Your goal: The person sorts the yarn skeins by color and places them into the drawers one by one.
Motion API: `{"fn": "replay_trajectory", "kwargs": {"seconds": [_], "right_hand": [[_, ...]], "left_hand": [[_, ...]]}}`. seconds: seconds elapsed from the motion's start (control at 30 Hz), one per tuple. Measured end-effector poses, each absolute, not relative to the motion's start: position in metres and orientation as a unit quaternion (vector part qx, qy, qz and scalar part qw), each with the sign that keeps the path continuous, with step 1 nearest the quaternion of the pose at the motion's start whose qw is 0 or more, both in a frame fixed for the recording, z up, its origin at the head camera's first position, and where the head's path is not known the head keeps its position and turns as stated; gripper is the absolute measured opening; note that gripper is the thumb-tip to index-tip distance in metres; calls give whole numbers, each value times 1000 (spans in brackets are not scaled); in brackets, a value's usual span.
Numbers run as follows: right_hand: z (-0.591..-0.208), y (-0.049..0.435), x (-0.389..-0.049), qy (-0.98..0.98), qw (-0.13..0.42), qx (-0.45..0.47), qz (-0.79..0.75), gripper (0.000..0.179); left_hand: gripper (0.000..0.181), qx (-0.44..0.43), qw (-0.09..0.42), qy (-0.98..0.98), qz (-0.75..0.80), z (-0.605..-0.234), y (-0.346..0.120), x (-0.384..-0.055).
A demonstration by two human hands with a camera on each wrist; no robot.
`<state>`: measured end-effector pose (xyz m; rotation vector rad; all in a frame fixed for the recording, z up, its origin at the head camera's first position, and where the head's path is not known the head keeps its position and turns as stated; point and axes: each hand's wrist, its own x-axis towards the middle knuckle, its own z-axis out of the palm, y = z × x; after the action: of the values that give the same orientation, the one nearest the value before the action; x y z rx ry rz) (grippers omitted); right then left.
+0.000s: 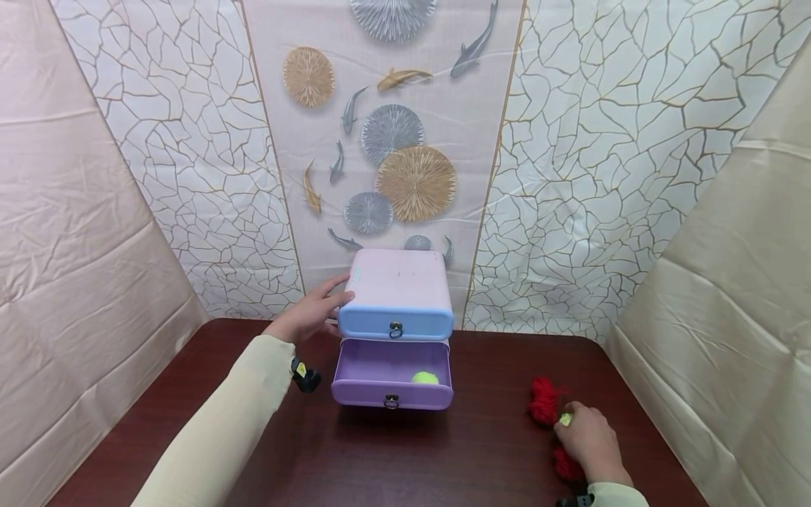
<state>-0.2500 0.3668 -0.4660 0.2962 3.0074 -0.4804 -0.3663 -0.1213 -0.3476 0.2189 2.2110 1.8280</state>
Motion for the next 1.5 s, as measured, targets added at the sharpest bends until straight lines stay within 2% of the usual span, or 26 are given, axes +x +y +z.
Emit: {"fn": "replay_trajectory", "kwargs": {"seconds": [0.47,1.13,1.5], "right_hand": [[-460,368,-245,982,12,91,-166,53],[-442,357,-239,981,-85,68,-160,48],[-427,340,-236,979,-104,53,-165,47]], "left_hand": [[65,78,128,761,631,-349,-121,-365],[65,78,130,760,632,-349,-122,-366],[65,79,131,758,634,-349,-122,-366]]}}
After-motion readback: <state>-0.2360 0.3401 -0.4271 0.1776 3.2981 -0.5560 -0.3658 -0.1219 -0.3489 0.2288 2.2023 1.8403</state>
